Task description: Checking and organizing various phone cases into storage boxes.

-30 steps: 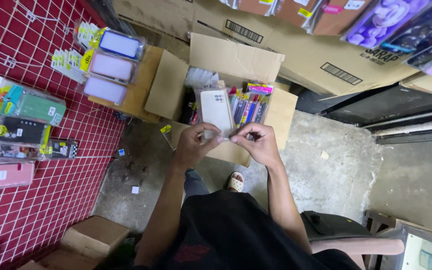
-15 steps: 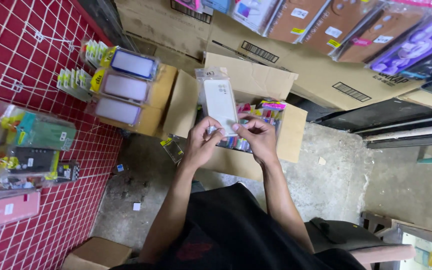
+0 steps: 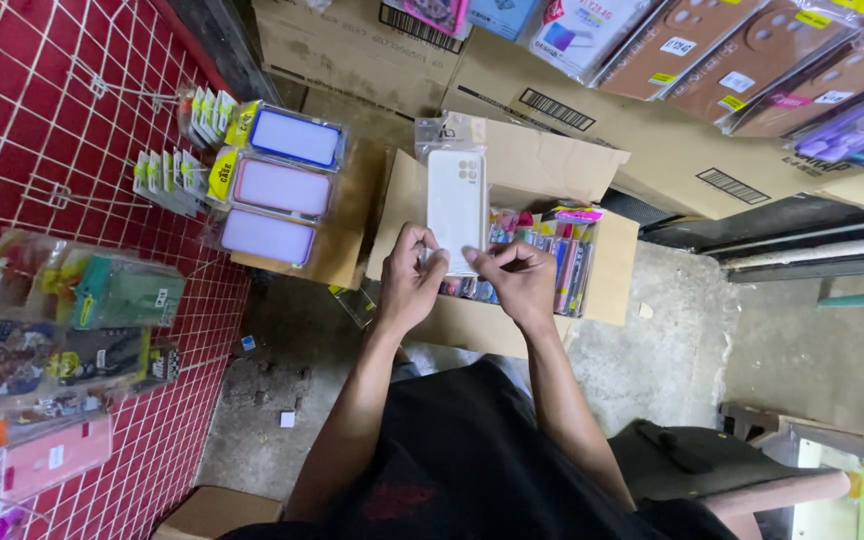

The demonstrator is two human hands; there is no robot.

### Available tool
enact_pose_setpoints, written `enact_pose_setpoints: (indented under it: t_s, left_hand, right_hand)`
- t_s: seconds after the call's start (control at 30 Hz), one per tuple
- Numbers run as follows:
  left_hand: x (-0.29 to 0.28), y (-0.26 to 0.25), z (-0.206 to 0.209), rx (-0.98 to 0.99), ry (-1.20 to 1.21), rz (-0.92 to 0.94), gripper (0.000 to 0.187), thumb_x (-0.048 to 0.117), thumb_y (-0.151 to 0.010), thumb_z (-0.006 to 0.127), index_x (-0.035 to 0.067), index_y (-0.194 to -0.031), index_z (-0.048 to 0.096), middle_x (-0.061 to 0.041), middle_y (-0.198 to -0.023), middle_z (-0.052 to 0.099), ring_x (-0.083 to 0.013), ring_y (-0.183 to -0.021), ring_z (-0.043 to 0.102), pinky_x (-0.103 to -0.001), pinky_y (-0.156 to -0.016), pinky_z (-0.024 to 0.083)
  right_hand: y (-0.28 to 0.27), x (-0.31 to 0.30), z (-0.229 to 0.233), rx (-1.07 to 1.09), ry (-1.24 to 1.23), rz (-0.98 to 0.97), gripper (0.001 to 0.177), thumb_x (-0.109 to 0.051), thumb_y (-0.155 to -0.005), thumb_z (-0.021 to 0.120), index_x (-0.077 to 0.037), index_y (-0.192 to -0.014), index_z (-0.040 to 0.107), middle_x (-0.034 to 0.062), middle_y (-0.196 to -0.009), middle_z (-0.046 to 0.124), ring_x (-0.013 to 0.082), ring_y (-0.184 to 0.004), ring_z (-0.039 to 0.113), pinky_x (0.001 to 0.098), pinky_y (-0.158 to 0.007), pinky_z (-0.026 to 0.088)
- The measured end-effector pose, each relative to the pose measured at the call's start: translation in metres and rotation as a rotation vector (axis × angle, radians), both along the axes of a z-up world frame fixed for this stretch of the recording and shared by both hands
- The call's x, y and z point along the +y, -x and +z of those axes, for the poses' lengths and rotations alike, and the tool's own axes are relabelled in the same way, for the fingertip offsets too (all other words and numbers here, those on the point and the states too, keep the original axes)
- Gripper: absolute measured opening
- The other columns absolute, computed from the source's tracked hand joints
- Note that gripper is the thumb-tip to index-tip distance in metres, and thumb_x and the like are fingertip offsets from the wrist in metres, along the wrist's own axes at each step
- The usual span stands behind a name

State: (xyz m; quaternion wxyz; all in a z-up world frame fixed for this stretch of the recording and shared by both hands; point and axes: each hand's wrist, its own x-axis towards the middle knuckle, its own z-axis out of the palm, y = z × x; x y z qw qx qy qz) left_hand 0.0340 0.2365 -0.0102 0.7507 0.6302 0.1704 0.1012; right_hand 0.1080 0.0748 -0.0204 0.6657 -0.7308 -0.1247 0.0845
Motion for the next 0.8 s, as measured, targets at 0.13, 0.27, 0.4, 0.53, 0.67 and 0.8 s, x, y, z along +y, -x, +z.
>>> enact_pose_setpoints:
  t_s: [0.13,0.27,0.4,0.53,0.67,0.8]
  left_hand:
    - [0.005,-0.002,-0.007,-0.111,-0.045,0.026,0.024,-0.004,-0.094,0.066,0.004,-0.106,0.046,-0.004,-0.092,0.055,-0.0101,-0.075,0.067,-0.025,-0.058,0.062]
    - [0.014,-0.006,-0.016,-0.173,-0.100,0.018,0.024,-0.006,-0.093,0.067,0.002,-0.102,0.047,-0.004,-0.094,0.051,-0.0091,-0.082,0.060,-0.025,-0.062,0.067]
    - [0.026,-0.006,-0.023,-0.084,-0.110,-0.072,0.022,-0.004,-0.094,0.067,0.002,-0.101,0.047,-0.005,-0.089,0.053,-0.0090,-0.075,0.064,-0.025,-0.057,0.063]
    - [0.038,-0.010,-0.037,-0.121,0.042,-0.162,0.018,-0.004,-0.098,0.063,0.002,-0.102,0.046,-0.005,-0.089,0.054,-0.0094,-0.071,0.064,-0.026,-0.056,0.063]
    - [0.048,-0.012,-0.055,-0.198,0.185,-0.257,0.017,-0.005,-0.100,0.058,0.003,-0.107,0.044,-0.002,-0.093,0.051,-0.0084,-0.075,0.063,-0.027,-0.059,0.065]
    - [0.056,-0.020,-0.078,-0.155,0.232,-0.331,0.020,-0.004,-0.103,0.060,0.002,-0.116,0.045,-0.008,-0.098,0.061,-0.0123,-0.081,0.066,-0.028,-0.059,0.066]
  right_hand:
    - [0.006,0.016,0.014,0.038,0.070,-0.028,0.027,-0.006,-0.084,0.086,-0.005,-0.077,0.061,-0.0012,-0.074,0.066,0.0028,-0.066,0.058,0.0190,-0.058,0.048]
    - [0.009,0.027,0.021,-0.030,0.263,-0.073,0.029,-0.007,-0.081,0.089,-0.004,-0.083,0.060,-0.0039,-0.071,0.059,0.0028,-0.062,0.051,0.0195,-0.054,0.043]
    - [0.006,0.024,0.015,0.003,0.173,-0.010,0.025,-0.006,-0.086,0.084,-0.004,-0.089,0.059,-0.0044,-0.079,0.062,0.0010,-0.070,0.056,0.0183,-0.061,0.050]
    - [-0.005,0.016,0.002,0.040,0.142,0.041,0.022,-0.003,-0.089,0.081,-0.003,-0.094,0.059,-0.0032,-0.082,0.063,0.0013,-0.073,0.057,0.0190,-0.064,0.052]
    - [-0.009,0.015,0.002,0.131,0.061,0.111,0.022,0.001,-0.090,0.077,-0.003,-0.101,0.059,-0.0011,-0.083,0.068,0.0029,-0.076,0.064,0.0197,-0.068,0.055]
    - [-0.013,0.008,-0.005,0.138,0.073,0.127,0.024,0.003,-0.092,0.078,-0.002,-0.105,0.059,0.0012,-0.084,0.067,0.0047,-0.077,0.060,0.0210,-0.065,0.050]
